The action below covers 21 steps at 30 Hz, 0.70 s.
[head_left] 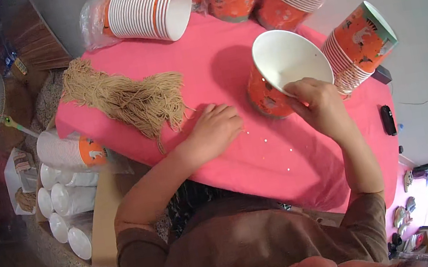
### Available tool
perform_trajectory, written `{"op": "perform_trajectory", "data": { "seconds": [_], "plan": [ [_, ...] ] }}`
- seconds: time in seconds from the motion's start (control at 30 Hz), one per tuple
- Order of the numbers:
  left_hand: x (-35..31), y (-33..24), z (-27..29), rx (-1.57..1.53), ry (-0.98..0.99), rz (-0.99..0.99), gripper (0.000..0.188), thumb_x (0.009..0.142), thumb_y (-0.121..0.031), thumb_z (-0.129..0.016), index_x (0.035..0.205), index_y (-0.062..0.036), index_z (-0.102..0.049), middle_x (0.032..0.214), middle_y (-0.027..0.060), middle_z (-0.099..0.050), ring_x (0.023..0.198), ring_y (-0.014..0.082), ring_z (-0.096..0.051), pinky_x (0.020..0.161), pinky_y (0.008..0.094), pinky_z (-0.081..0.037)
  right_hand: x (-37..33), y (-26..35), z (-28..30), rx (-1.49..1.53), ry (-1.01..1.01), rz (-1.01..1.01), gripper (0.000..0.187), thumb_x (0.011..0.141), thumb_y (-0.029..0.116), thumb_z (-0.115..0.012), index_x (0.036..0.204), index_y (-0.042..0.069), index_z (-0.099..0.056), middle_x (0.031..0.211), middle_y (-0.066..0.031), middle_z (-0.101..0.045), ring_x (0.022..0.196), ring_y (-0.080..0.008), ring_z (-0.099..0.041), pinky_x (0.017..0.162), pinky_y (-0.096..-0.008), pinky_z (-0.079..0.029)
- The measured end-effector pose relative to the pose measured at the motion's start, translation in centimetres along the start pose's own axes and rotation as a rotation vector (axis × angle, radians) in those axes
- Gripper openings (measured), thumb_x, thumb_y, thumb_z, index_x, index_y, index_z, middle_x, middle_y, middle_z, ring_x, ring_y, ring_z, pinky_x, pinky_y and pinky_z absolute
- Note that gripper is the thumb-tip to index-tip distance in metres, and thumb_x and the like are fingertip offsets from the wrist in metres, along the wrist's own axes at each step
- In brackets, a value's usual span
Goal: Attaching thin string handles to printed paper buckets at a workstation.
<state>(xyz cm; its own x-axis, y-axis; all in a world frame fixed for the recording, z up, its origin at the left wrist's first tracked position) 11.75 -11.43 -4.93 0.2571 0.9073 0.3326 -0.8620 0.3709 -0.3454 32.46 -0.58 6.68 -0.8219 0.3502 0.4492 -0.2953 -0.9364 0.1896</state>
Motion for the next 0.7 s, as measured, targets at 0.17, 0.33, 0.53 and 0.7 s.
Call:
{"op": "perform_trajectory", "data": {
  "seconds": [0.17,0.33,0.53,0.7],
  "plan": [
    [0.3,-2.2,1.6,-0.411,-0.276,0.032,0.009,0.087,-0.013,-0.059,0.086,-0.0046,-0.061,0.085,0.0060,-0.059,0.082,0.0194,-0.058,0.076,0.0353,-0.045,-0.6,1.5,0.6,-0.013,-0.133,0.088,0.025,0.071,0.010,-0.074,0.094,0.004,-0.064,0.089,-0.0100,-0.060,0.081,-0.0296,-0.057,0.072,-0.0397,-0.046],
    [0.5,-4.4,2.7,-1.449,-0.119,0.331,0.010,0.094,-0.012,-0.056,0.095,-0.0034,-0.060,0.081,-0.0013,-0.059,0.069,0.0037,-0.052,0.058,0.0197,-0.043,-1.7,3.2,0.1,0.021,-0.161,0.156,0.029,0.070,0.011,-0.074,0.097,0.004,-0.065,0.091,-0.0090,-0.060,0.085,-0.0278,-0.056,0.073,-0.0392,-0.043],
    [0.7,-5.1,2.3,-1.572,-0.022,0.337,0.007,0.093,-0.012,-0.057,0.094,-0.0056,-0.059,0.080,-0.0042,-0.056,0.066,0.0006,-0.046,0.055,0.0170,-0.037,-1.4,4.0,-0.4,0.100,-0.136,0.197,0.031,0.070,0.012,-0.074,0.099,0.005,-0.066,0.096,-0.0083,-0.061,0.090,-0.0267,-0.056,0.079,-0.0400,-0.042],
    [0.6,-5.4,2.6,-1.573,0.057,0.294,0.007,0.092,-0.013,-0.058,0.093,-0.0057,-0.059,0.079,-0.0045,-0.055,0.064,0.0008,-0.044,0.054,0.0174,-0.034,-1.8,3.6,-0.8,0.315,-0.036,0.195,0.025,0.070,0.004,-0.073,0.094,0.004,-0.065,0.089,-0.0082,-0.061,0.083,-0.0264,-0.056,0.076,-0.0390,-0.044]
  ]
}}
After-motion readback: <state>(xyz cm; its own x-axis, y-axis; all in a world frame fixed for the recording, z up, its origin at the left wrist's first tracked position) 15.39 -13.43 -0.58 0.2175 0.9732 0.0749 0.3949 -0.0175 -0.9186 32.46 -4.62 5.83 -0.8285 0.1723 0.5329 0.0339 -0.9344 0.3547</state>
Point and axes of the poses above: each hand's wrist, its own x-axis towards the middle knuckle, its own z-axis out of the back of the hand, y = z × x, the point moved 1 cm from there along x, towards the middle knuckle
